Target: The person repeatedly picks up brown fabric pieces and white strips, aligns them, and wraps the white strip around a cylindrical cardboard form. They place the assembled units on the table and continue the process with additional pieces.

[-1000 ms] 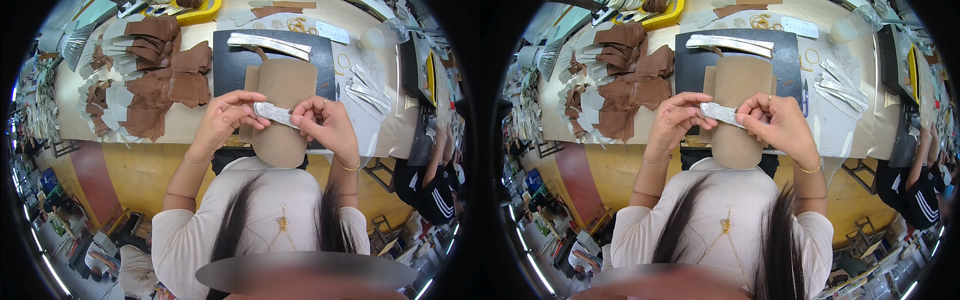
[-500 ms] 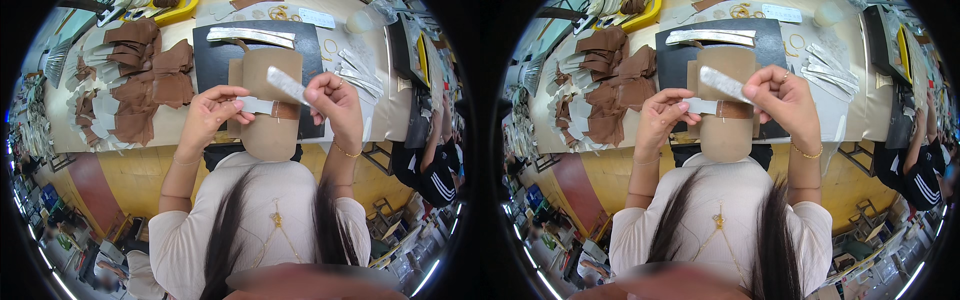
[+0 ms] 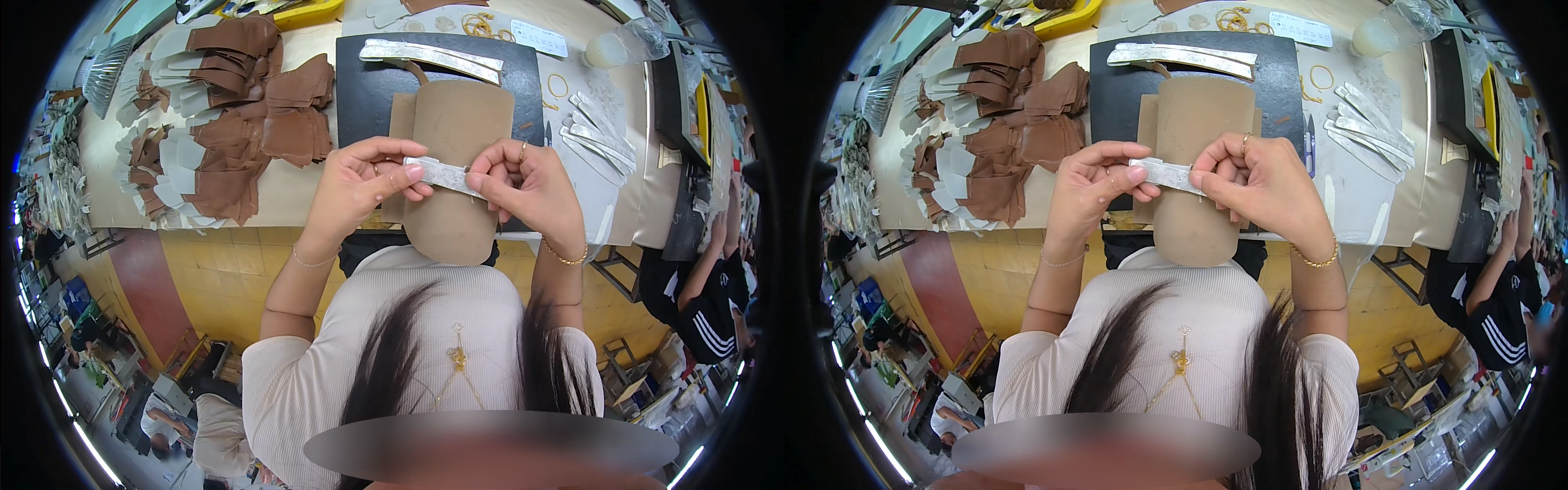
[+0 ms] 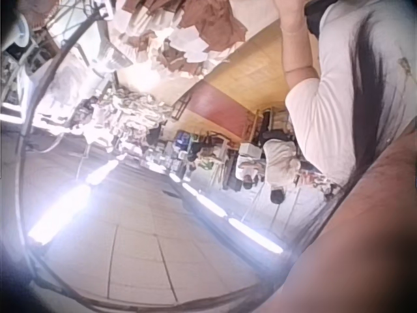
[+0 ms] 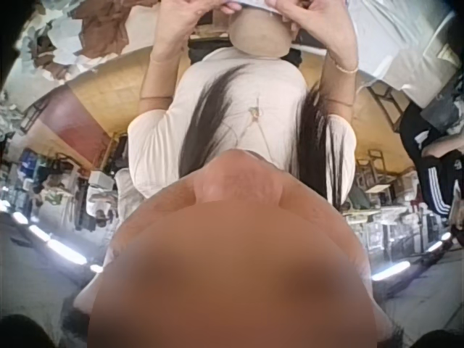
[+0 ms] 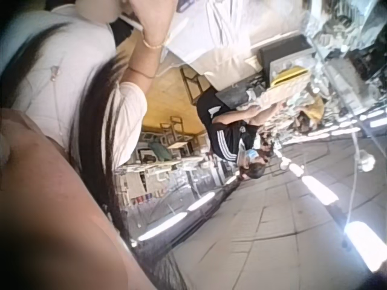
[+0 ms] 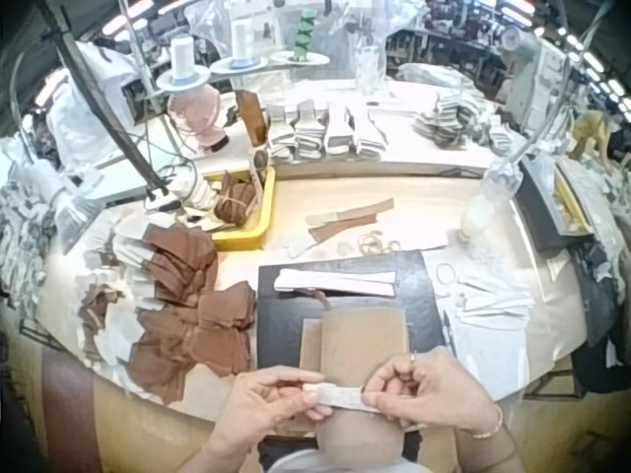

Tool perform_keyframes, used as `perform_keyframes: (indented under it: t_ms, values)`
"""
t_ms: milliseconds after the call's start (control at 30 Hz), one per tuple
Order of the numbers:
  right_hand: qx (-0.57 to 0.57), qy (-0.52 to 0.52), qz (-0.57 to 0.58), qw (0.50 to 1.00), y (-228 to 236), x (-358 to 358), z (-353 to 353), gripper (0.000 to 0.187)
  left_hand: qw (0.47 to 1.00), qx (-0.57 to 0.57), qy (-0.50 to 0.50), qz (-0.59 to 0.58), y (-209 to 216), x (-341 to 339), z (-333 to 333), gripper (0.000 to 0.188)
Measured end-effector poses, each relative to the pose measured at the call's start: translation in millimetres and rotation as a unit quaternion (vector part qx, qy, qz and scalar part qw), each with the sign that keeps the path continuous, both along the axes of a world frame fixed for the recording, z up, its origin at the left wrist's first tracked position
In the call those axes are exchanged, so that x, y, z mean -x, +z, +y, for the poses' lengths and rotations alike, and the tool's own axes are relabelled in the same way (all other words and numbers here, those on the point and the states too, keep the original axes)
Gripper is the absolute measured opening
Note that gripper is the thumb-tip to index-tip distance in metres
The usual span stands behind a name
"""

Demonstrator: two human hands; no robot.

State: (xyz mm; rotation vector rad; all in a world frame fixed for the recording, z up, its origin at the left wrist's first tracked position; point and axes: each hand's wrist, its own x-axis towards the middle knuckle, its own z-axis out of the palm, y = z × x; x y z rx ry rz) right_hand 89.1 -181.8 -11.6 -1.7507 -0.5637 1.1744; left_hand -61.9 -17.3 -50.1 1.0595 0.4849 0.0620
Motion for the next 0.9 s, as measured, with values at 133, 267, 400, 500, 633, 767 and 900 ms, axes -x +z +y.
perform_keyframes:
  t_ms: [133, 267, 400, 500, 633, 767, 900]
  values:
    - [0.016, -0.001, 0.011, 1.000, 0, -1, 0, 0.015, 1.000, 0.001, 0.004, 0.004, 2, -1, 0, 0.025]
    - [0.007, 0.001, -0.010, 1.000, -2, 0, 0, 0.016, 1.000, -0.011, 0.012, 0.006, 2, -1, -1, 0.024]
    - [-0.001, -0.004, -0.003, 1.000, -3, 1, -1, 0.017, 1.000, -0.016, 0.021, 0.017, 1, -3, -1, 0.021]
    - [-0.013, -0.011, 0.004, 1.000, -3, 1, -5, 0.018, 1.000, -0.013, 0.012, 0.019, -2, -4, 1, 0.020]
    - [-0.013, -0.018, -0.014, 1.000, -1, 1, -9, 0.018, 1.000, -0.003, 0.010, 0.007, -6, -4, 0, 0.020]
    - [0.006, -0.026, -0.027, 0.999, -3, -1, -9, 0.018, 1.000, 0.011, 0.018, 0.009, -10, -4, 0, 0.020]
    - [-0.006, -0.021, -0.033, 0.999, -5, -2, -8, 0.017, 1.000, 0.006, 0.013, 0.018, -13, -5, 1, 0.019]
